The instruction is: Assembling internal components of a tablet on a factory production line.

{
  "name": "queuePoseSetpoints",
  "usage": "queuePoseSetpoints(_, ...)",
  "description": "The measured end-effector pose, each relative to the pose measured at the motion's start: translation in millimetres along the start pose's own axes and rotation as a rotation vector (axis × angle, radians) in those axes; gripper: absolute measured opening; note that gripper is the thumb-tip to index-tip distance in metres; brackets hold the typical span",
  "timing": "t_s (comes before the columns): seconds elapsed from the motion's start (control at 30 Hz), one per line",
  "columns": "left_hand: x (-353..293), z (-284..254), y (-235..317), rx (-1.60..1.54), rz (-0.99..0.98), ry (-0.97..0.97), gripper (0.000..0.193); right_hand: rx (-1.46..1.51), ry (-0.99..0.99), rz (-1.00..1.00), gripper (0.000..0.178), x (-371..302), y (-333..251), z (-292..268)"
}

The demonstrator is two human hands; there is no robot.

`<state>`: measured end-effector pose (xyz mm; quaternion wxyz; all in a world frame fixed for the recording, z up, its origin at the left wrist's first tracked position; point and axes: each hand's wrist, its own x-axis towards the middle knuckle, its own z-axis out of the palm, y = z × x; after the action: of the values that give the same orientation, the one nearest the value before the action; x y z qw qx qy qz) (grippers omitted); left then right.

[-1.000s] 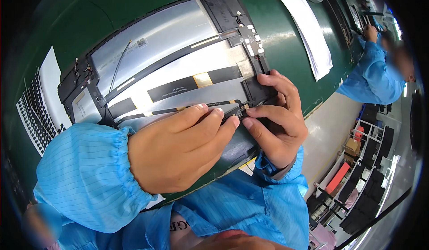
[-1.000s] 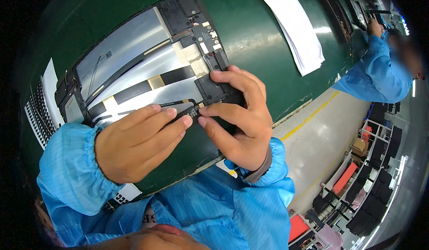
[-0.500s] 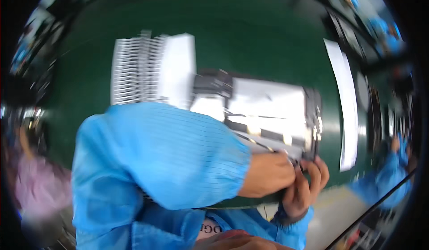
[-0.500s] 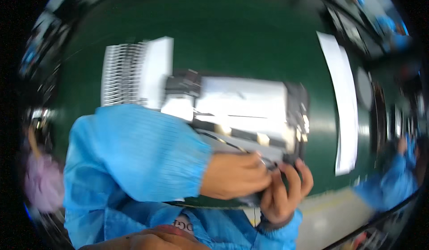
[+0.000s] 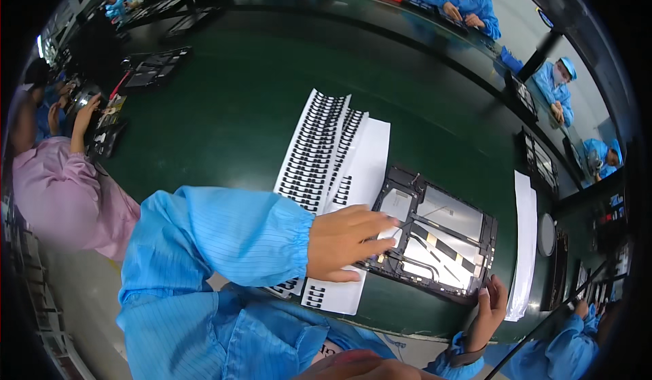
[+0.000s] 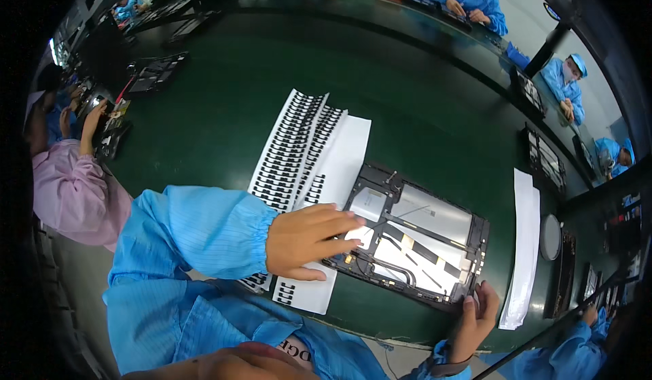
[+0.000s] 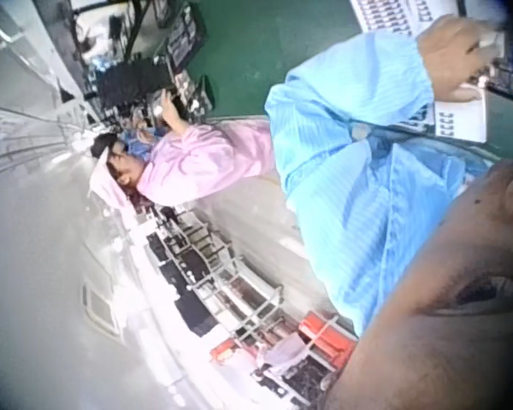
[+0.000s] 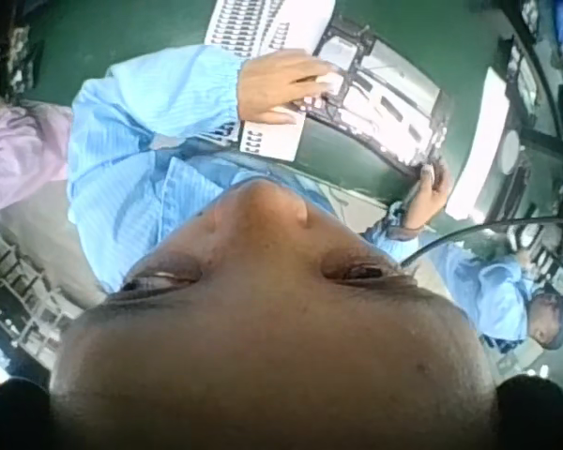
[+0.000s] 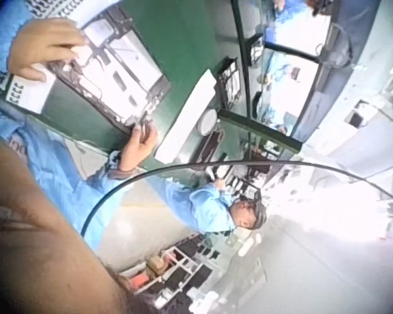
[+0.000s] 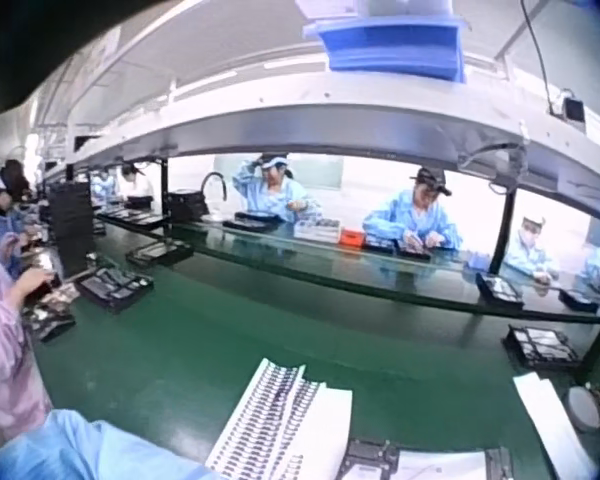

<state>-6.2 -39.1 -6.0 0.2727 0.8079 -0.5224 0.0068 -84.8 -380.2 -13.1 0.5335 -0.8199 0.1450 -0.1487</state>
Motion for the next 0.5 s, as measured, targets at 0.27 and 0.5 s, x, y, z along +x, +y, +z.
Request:
queuePoseSetpoints(0.27,-9.8,17.8,-6.7,0.133,0.018,-0.071,0.075,0.395,-0.301,0.228,0.035,50.8,-19.7,4.7)
queuePoseSetpoints(0.5,-15.5,21.9,-15.0,-0.044,0.01,0.072,0.094,0.648,-0.126,0.294,0.032,48.4,-10.7,10.4)
